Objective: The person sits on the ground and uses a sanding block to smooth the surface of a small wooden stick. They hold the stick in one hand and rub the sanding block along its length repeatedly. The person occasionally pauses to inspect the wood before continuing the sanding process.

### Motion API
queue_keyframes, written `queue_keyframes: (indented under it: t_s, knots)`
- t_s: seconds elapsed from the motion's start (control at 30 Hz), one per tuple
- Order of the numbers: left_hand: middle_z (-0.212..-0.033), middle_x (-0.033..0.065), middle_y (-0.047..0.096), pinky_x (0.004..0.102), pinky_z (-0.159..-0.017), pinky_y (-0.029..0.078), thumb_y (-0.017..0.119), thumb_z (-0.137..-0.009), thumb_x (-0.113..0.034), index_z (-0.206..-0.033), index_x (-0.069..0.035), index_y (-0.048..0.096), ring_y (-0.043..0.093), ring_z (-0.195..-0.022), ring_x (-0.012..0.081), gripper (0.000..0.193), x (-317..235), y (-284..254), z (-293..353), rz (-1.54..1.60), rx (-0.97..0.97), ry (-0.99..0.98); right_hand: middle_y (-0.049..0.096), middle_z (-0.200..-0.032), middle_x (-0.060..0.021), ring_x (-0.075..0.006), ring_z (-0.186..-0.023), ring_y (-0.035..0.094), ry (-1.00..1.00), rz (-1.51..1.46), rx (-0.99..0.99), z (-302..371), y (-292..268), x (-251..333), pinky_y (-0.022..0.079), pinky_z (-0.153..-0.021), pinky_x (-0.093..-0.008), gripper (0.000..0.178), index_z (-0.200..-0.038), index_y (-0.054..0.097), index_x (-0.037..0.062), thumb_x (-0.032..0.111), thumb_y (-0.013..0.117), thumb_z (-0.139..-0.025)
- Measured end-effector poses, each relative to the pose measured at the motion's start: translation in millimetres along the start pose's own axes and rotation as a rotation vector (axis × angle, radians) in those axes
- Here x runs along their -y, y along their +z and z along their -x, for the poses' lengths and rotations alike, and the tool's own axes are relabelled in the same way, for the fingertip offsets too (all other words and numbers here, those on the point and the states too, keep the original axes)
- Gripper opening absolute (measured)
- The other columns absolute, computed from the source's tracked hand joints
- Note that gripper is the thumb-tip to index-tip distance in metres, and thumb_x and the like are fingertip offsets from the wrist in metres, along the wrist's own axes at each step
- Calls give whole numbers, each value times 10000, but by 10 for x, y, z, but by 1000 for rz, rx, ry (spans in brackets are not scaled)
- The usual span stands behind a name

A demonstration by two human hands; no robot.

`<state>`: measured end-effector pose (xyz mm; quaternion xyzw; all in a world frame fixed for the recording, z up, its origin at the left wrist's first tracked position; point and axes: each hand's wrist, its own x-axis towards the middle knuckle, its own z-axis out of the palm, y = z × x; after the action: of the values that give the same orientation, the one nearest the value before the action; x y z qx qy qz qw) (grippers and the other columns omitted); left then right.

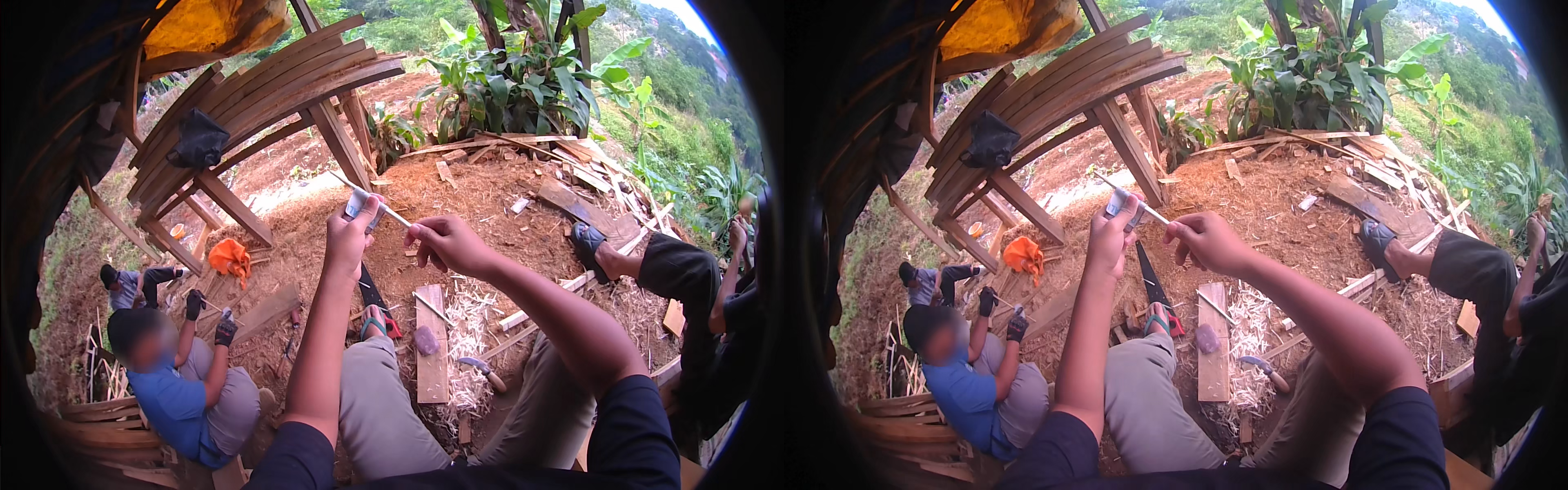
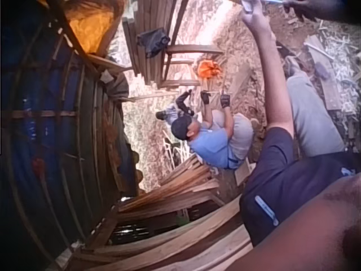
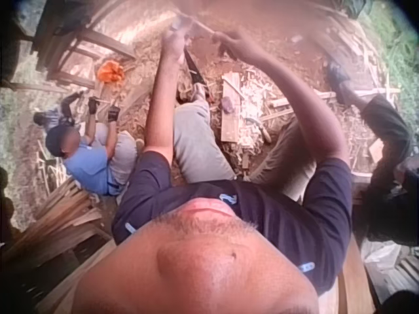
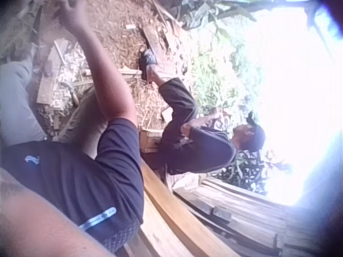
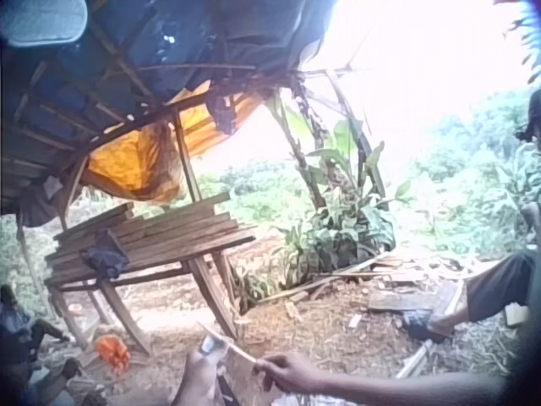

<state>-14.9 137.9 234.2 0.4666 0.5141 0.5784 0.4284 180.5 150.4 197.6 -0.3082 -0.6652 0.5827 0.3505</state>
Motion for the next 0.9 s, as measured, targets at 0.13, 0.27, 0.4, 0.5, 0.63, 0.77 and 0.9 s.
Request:
queue_keyframes:
  t_s: [0.13,0.27,0.4,0.5,0.63,0.77,0.9]
  knots:
    - [-874,-36,602,197,-447,282,661,-926,-292,-1036,-77,655,451,-642,13,242,-62,-137,-76,141,-202,94,713,-721,-94,-141,-597,662,-226,394,-231,-57,-34,-36,513,-568,-313,223,-965,726,33,232,630,-932]
    - [-853,-29,609,195,-445,291,664,-924,-293,-1037,-80,658,458,-630,12,241,-9,-194,-107,84,-160,75,711,-733,-118,-163,-651,690,-423,518,-447,-51,-51,-72,528,-601,-336,178,-936,738,41,202,678,-889]
    - [-776,-63,576,195,-449,275,681,-912,-307,-961,-88,710,420,-608,13,226,-13,-28,7,-25,7,40,690,-693,-103,-159,-619,663,-300,453,-340,-9,-33,-33,515,-593,-336,218,-945,718,25,221,624,-934]
    - [-796,-57,591,192,-450,273,675,-916,-293,-989,-86,703,429,-607,11,221,-18,-82,-28,42,-64,96,659,-651,-65,-140,-571,620,-60,294,-71,41,-9,163,496,-576,-334,269,-982,694,15,241,548,-985]
    - [-816,-55,610,192,-448,274,670,-918,-284,-1000,-86,701,433,-603,6,216,-37,-99,-61,128,-190,109,696,-708,-76,-143,-614,651,-56,291,-60,26,-37,107,507,-600,-321,245,-979,714,29,226,569,-972]
    - [-795,-48,618,196,-429,261,679,-912,-290,-966,-82,715,396,-542,8,218,2,46,7,-36,-39,41,717,-754,-101,-161,-651,677,-181,383,-268,-2,-22,4,520,-626,-321,216,-943,745,56,249,654,-913]
    - [-798,-36,627,196,-422,255,684,-908,-291,-969,-78,712,392,-523,7,224,16,5,-11,17,-94,98,732,-809,-124,-141,-687,687,-254,476,-310,23,9,46,537,-600,-319,175,-914,751,41,207,712,-878]
